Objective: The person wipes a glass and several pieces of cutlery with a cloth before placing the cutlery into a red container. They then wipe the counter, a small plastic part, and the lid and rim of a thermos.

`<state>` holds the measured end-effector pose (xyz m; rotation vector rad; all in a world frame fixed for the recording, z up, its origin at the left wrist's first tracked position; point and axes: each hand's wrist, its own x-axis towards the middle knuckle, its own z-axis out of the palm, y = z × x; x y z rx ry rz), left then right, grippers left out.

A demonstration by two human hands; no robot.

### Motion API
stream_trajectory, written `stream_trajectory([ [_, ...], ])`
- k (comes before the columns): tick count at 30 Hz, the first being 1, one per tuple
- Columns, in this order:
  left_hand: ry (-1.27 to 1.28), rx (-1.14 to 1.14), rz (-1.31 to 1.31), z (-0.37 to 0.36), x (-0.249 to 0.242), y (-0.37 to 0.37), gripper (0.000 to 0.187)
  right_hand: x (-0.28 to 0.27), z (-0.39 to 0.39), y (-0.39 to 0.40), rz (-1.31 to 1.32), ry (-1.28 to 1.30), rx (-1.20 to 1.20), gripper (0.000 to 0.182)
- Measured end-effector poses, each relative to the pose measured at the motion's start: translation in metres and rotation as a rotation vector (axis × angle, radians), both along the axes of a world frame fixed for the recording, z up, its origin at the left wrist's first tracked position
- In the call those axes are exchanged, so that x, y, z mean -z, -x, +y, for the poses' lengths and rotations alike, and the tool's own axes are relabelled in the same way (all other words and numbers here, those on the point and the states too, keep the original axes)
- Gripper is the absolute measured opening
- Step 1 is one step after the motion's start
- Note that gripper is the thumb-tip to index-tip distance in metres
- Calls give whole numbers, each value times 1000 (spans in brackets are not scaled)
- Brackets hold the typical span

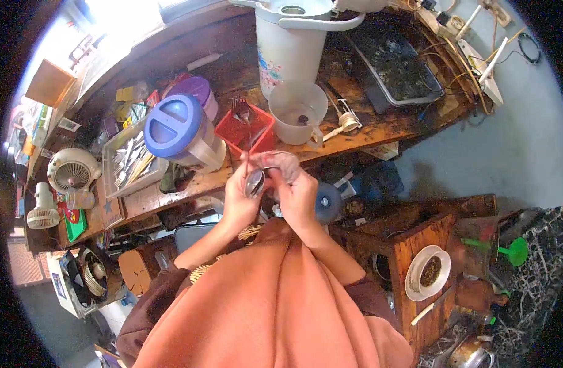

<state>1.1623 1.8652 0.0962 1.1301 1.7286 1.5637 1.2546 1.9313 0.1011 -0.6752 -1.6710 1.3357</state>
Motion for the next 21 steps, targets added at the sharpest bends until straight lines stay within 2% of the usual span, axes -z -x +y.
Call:
stream_trajectory([
  [1,-37,-25,61,0,-2,2,26,3,6,-2,77,-23,-12,15],
  [2,-190,-116,-294,5,-16,2,24,18,13,-1,165,17,55,21],
  [3,-248,-234,-36,10,-18,17,24,27,21,-9,116,52,87,21],
  [5,-335,-410,229,19,-64,33,21,20,27,-20,99,148,90,22],
  [6,-500,-379,159,26,-82,38,21,10,27,-24,128,210,62,22],
  [7,-568,-477,250,32,-95,38,20,18,31,-29,92,148,90,23],
  [10,-598,-489,283,49,-97,50,18,33,32,-38,179,225,71,23],
  [11,-523,-523,339,54,-87,52,6,24,28,-38,193,238,72,23],
  [13,-524,-553,303,67,-68,48,5,20,27,-41,165,244,49,22],
  [15,-459,-590,199,79,-37,52,12,22,28,-43,136,202,54,24],
  [17,-409,-654,235,85,-15,57,12,28,33,-45,126,170,55,24],
  [18,-359,-716,270,87,-7,59,17,30,34,-47,116,137,59,23],
  [21,-273,-720,280,82,-17,52,21,33,36,-48,127,216,33,24],
])
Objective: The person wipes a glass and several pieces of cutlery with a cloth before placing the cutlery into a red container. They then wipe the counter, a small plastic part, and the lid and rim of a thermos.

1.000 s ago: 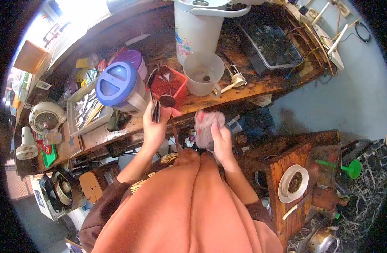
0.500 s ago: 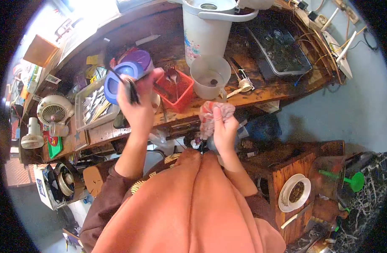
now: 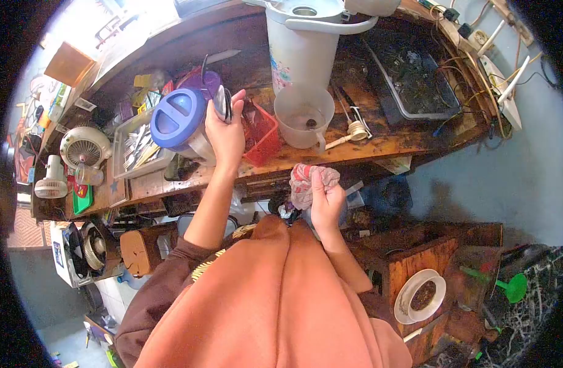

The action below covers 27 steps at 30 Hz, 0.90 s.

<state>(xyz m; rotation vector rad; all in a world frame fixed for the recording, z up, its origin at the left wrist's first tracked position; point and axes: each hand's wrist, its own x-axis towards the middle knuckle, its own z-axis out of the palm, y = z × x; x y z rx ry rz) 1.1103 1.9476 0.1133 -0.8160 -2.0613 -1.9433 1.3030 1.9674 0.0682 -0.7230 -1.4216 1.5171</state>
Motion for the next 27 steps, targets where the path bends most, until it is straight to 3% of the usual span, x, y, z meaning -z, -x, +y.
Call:
stream_trajectory([
  [5,96,-18,89,-7,-14,4,23,-2,-1,8,26,61,-89,21],
  [7,-144,68,13,-21,-32,-6,23,3,0,13,29,55,-113,20],
  [9,-253,415,-317,-46,-48,-10,16,18,3,19,-21,33,-171,16],
  [11,-262,690,-566,-68,-56,-9,14,34,10,20,-135,-48,-263,26],
  [12,-78,761,-628,-77,-57,-8,16,42,13,22,36,193,-349,33],
  [13,-62,845,-782,-84,-50,-7,19,45,14,27,209,434,-431,41],
  [14,-45,866,-946,-89,-41,-9,23,32,10,32,202,445,-408,52],
  [15,-59,928,-1087,-95,-19,-10,28,19,8,37,202,447,-415,52],
  [17,8,945,-1109,-101,2,-23,35,3,7,44,371,543,-486,48],
  [21,-5,855,-1253,-107,27,-45,47,0,3,50,333,562,-475,46],
  [22,-38,897,-1297,-107,22,-47,47,-10,-1,56,431,640,-402,35],
  [23,-45,890,-1298,-107,27,-47,47,-8,-2,58,426,642,-409,35],
  [27,62,877,-1244,-111,48,-50,45,10,-9,54,-287,2,-519,24],
])
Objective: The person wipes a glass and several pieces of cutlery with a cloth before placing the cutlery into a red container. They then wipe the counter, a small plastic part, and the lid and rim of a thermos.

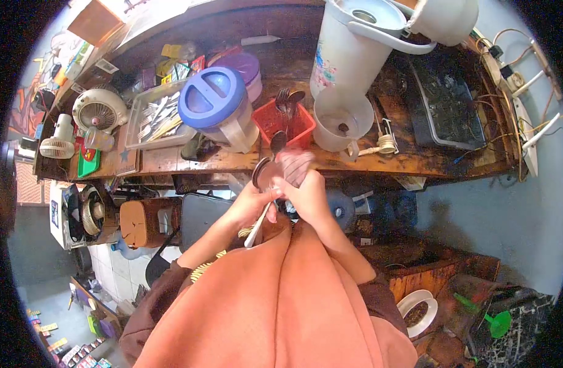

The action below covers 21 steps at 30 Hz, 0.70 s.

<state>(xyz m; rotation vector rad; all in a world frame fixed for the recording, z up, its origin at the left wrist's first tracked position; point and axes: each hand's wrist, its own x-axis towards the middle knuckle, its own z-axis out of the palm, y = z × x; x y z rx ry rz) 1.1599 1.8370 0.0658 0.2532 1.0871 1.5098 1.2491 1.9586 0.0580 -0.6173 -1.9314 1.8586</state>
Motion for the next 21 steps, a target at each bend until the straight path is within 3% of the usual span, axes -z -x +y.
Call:
stream_trajectory([
  [3,-131,-30,153,-1,3,-6,52,-9,-6,11,113,-16,171,19],
  [6,-85,-35,74,-9,-10,-3,55,-12,5,10,150,-77,406,13],
  [9,-34,-15,59,-17,-7,3,39,-4,17,-1,164,-120,424,15],
  [11,2,-28,50,-19,-5,3,25,-19,17,-12,325,551,284,28],
  [15,-35,-20,49,-19,1,-1,30,-24,4,-21,164,736,73,38],
  [16,8,77,118,-19,0,-2,31,-31,-12,-13,80,594,182,40],
  [18,118,174,237,-17,-13,-11,34,9,-15,-1,248,27,52,39],
  [19,114,154,287,-16,-11,-17,31,17,-20,4,181,22,206,27],
  [21,112,127,337,-18,-12,-18,28,23,-11,0,129,-27,301,23],
])
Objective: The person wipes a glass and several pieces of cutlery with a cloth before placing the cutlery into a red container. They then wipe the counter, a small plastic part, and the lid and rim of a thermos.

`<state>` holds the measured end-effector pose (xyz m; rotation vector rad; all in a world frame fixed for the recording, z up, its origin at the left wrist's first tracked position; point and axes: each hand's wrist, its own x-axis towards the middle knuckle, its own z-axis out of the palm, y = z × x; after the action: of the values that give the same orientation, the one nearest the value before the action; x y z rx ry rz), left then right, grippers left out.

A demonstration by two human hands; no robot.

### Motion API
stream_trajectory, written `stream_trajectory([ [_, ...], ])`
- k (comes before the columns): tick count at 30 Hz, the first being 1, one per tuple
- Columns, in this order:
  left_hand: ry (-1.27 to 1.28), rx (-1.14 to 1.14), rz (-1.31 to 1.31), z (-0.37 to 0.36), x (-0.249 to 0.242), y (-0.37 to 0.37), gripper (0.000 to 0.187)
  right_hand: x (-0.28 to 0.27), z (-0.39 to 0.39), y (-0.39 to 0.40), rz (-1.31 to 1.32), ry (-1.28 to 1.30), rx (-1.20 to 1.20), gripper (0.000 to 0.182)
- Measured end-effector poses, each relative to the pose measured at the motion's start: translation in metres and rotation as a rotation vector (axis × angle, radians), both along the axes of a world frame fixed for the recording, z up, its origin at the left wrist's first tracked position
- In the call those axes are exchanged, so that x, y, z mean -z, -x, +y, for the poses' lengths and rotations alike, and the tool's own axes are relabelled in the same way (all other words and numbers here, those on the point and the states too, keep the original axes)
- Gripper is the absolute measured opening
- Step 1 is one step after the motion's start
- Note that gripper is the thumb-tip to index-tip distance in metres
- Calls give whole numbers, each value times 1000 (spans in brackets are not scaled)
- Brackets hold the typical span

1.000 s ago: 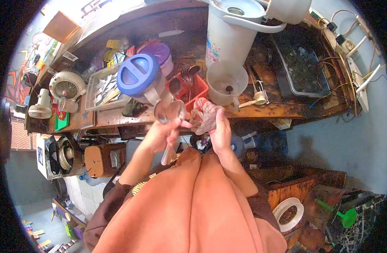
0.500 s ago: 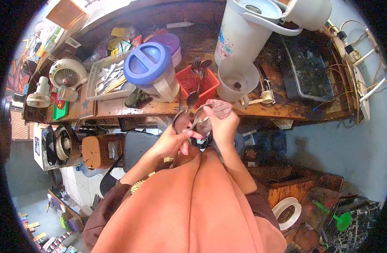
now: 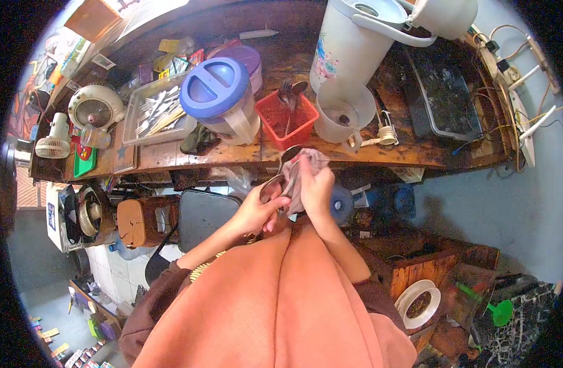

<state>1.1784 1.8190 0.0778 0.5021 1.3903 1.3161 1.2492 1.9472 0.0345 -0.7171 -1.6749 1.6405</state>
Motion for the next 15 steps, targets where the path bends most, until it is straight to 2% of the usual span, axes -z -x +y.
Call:
stream_trajectory([
  [1,-36,-14,-7,-2,-4,2,22,-3,3,1,-57,-32,98,23],
  [2,-72,-27,-13,-4,-6,5,17,-12,5,3,-5,-20,160,27],
  [3,-70,-29,-13,-7,-6,7,17,-14,15,-2,-117,-154,217,38],
  [5,-125,-64,-199,-13,-6,11,18,-26,33,-12,98,331,62,52],
  [6,-127,-64,-199,-12,-6,11,18,-37,33,-18,31,393,-3,63],
  [7,-134,-88,-206,-11,-5,12,20,-37,29,-20,32,390,-5,63],
  [9,-146,-141,-221,-9,-2,12,24,-34,11,-24,73,688,-167,58],
  [10,-152,-131,-219,-9,4,11,13,-21,1,-26,35,673,-313,52],
  [11,-153,-132,-219,-8,8,7,13,-15,-11,-25,-3,655,-457,47],
  [12,-104,-98,-132,-6,12,2,14,-12,-19,-24,-33,463,-580,37],
  [13,-53,-64,-44,-5,14,-1,21,-11,-31,-16,-31,570,-464,28],
  [14,-75,-78,-160,-7,10,-1,33,-19,-33,-14,6,637,-354,25],
  [15,-73,-80,-157,-9,8,-1,33,-27,-32,-10,45,701,-244,21],
])
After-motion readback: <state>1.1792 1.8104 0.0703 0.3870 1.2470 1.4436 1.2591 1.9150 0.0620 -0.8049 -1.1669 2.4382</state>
